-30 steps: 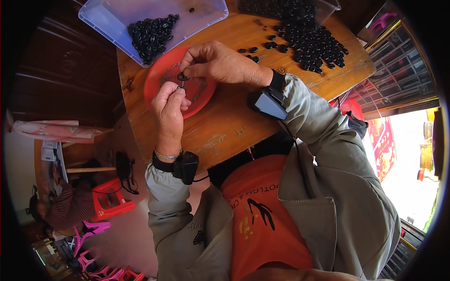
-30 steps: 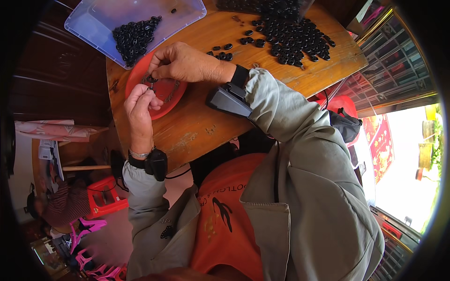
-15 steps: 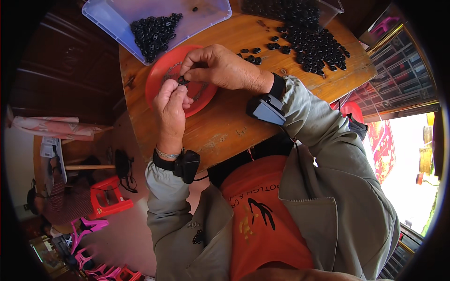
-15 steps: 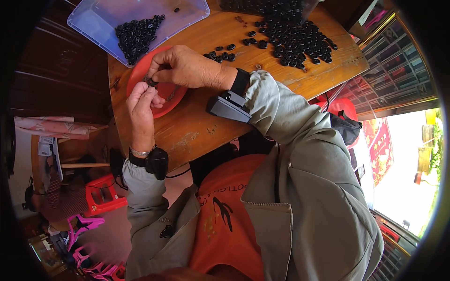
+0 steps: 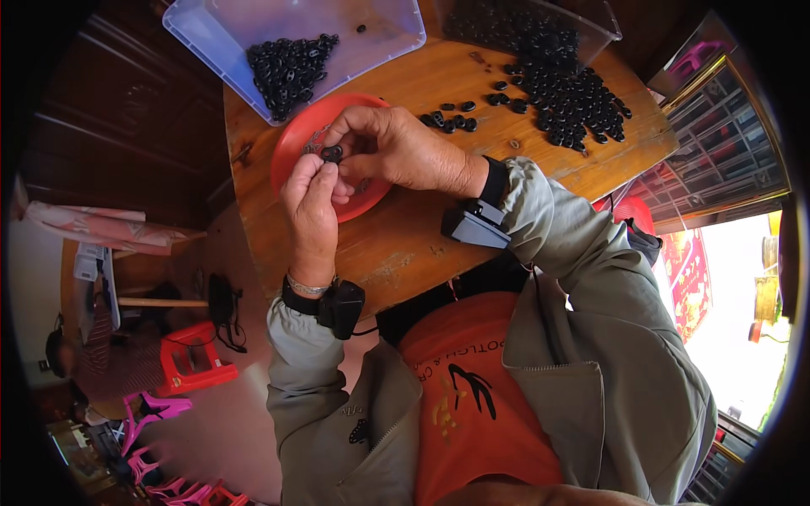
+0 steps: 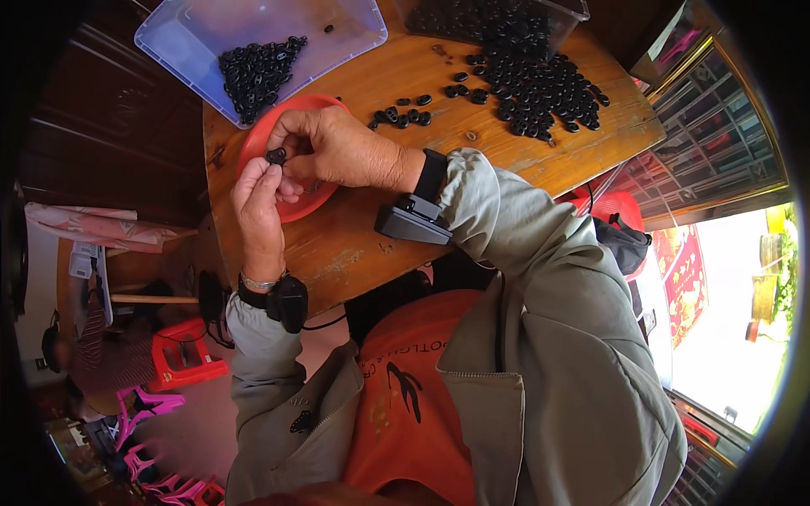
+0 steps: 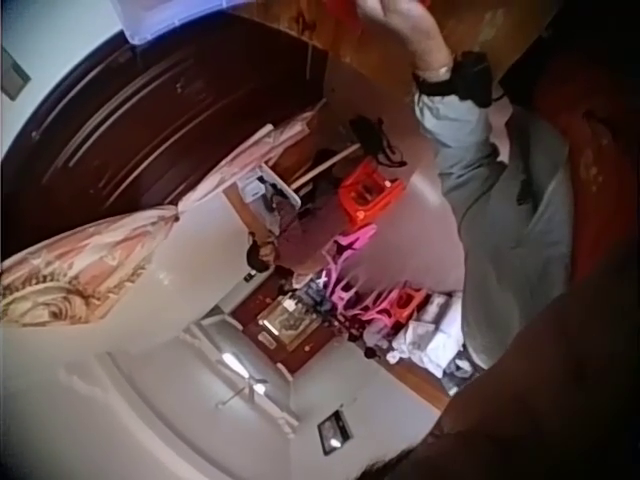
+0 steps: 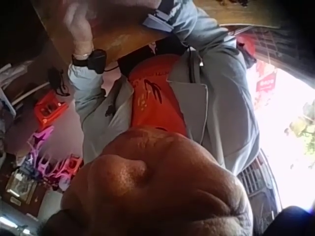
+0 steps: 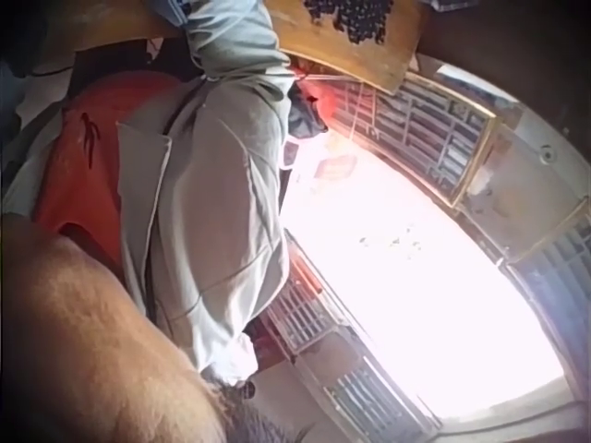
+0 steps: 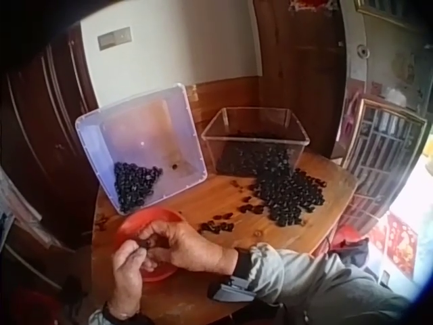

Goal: Sorting small black components from a pile on a table into a red bowl.

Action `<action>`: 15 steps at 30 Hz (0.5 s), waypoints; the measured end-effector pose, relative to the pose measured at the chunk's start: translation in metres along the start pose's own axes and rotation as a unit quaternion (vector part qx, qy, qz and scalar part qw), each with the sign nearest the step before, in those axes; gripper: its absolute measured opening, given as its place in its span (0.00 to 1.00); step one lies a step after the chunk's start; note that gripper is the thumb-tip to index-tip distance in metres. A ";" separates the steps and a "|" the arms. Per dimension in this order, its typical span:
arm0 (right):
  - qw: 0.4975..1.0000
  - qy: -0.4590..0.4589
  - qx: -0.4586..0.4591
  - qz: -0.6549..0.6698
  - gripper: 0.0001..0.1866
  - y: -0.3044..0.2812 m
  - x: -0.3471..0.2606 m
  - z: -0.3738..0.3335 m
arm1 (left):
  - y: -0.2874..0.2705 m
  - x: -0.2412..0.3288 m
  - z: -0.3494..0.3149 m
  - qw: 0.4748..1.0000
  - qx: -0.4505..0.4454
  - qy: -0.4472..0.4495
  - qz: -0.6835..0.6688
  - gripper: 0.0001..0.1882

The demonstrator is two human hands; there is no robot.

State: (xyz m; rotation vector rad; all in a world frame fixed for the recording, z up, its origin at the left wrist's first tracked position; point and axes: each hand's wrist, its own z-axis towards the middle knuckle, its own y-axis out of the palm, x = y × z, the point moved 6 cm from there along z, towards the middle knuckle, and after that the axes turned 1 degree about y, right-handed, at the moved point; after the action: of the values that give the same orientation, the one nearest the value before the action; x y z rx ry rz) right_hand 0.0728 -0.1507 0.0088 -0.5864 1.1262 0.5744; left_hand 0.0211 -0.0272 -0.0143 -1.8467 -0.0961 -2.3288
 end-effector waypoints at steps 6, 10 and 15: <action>1.000 -0.019 0.007 -0.005 0.10 -0.006 -0.003 -0.001 | 0.003 0.006 -0.001 1.000 -0.013 0.017 0.018 0.09; 0.999 -0.018 -0.004 -0.027 0.12 -0.005 -0.008 -0.002 | 0.000 0.003 0.000 0.999 -0.021 0.027 0.010 0.09; 0.997 -0.044 -0.004 -0.057 0.14 -0.005 -0.008 -0.001 | 0.002 0.003 0.000 1.000 -0.018 0.024 -0.003 0.10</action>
State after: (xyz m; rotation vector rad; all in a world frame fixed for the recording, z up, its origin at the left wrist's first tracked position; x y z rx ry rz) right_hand 0.0731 -0.1563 0.0167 -0.6232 1.0015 0.5013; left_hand 0.0204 -0.0296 -0.0112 -1.8086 -0.0529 -2.3915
